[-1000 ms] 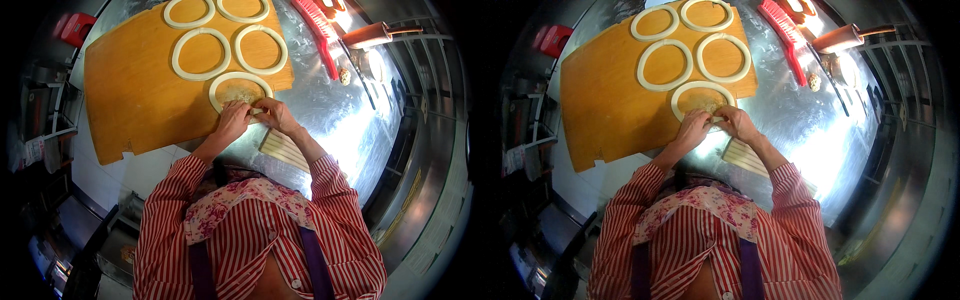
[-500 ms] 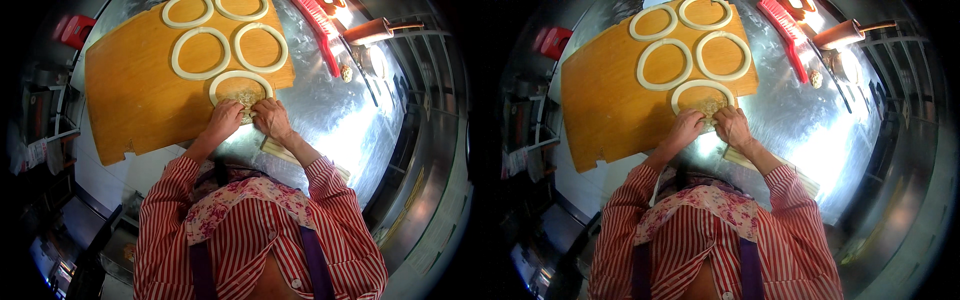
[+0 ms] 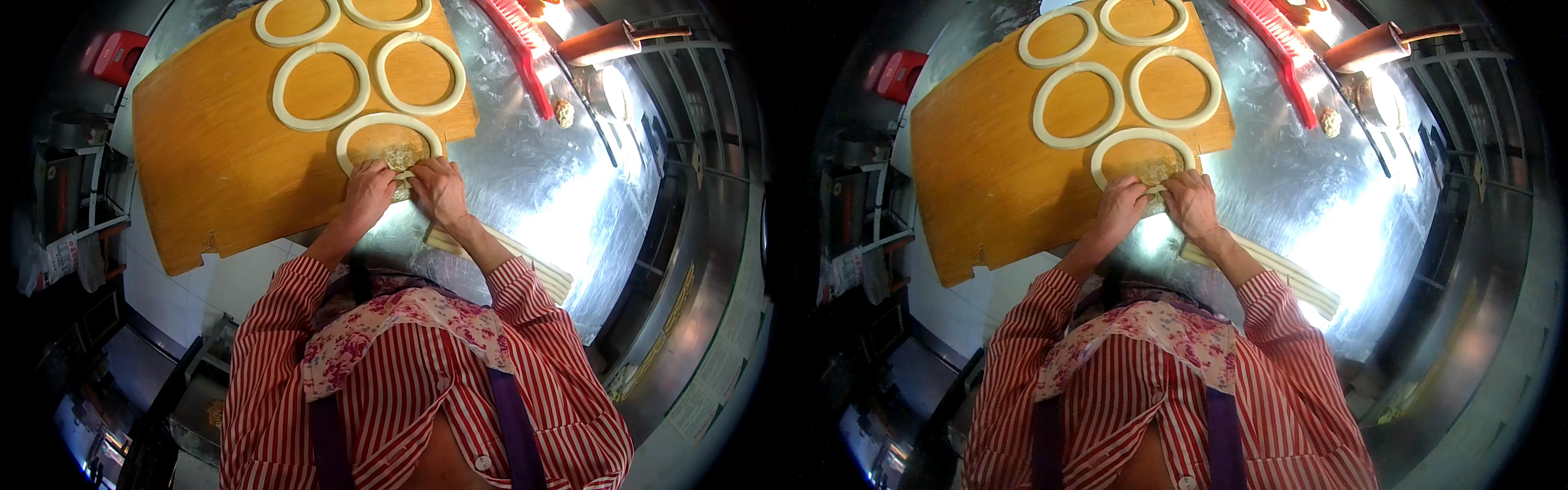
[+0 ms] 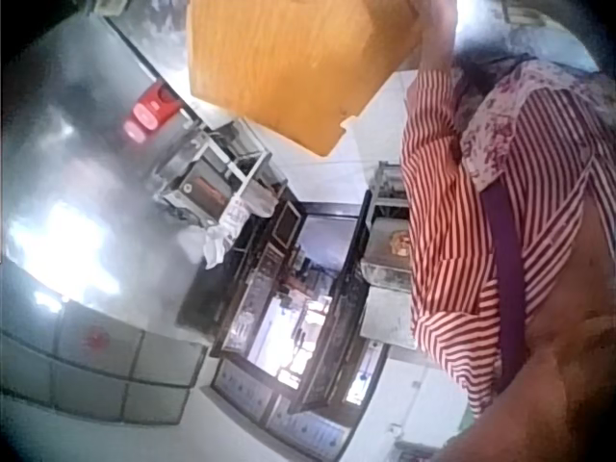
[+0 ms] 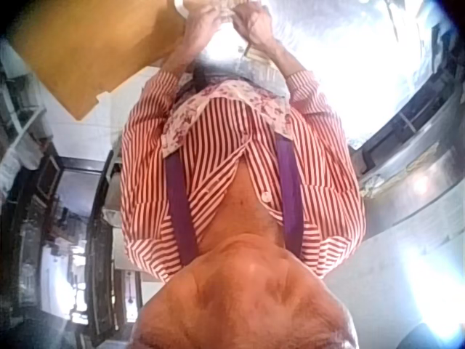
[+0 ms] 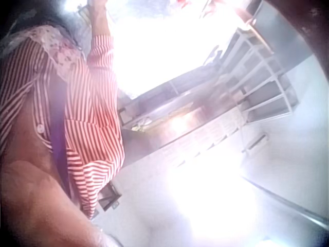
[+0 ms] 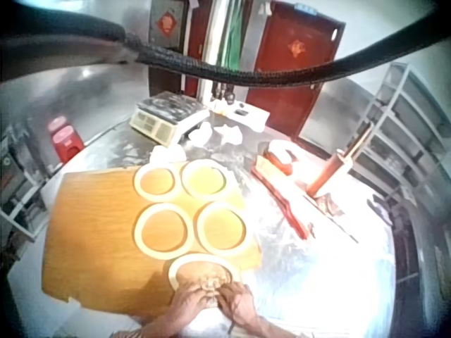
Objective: The person shapes long strips of dough into circular rings by hand. They place the formed rings onto a wooden board, arranging them in rows. The person repeatedly picks up dough strips, rolls them into circles, and places them on the board.
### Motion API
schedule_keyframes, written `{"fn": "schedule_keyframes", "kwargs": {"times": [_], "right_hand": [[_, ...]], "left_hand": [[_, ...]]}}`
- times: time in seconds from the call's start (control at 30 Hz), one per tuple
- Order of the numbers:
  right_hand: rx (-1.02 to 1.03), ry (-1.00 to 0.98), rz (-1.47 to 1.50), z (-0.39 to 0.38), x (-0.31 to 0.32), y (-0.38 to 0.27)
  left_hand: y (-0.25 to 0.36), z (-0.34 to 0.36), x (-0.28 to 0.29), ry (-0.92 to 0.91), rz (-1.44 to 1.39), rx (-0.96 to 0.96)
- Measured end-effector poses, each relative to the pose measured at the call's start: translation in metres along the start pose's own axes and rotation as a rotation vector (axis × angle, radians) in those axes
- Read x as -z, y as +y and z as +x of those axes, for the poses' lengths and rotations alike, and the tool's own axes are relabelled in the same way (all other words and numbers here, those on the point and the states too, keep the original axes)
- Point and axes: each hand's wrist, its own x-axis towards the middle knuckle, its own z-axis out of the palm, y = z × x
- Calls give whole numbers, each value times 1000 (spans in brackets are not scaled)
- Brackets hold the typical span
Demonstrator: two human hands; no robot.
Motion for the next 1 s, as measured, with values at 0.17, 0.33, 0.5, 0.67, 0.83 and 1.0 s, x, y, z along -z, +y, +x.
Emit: {"fn": "schedule_keyframes", "kwargs": {"times": [0.17, 0.33, 0.5, 0.67, 0.83, 1.0], "right_hand": [[22, -7, -5, -2, 0, 1], [43, -21, -18, -2, 3, 0], [87, -23, -15, -3, 3, 0], [194, -35, -36, 0, 5, 0], [243, -91, -65, 0, 2, 3], [213, -151, -48, 0, 4, 5]], "left_hand": [[3, -2, 2, 8, -11, -17], [3, -2, 3, 12, -32, -54], [4, -3, 2, 19, -27, -95], [1, -3, -2, 4, 60, -175], [2, -3, -7, 59, 119, -228], [2, -1, -5, 10, 103, -175]]}}
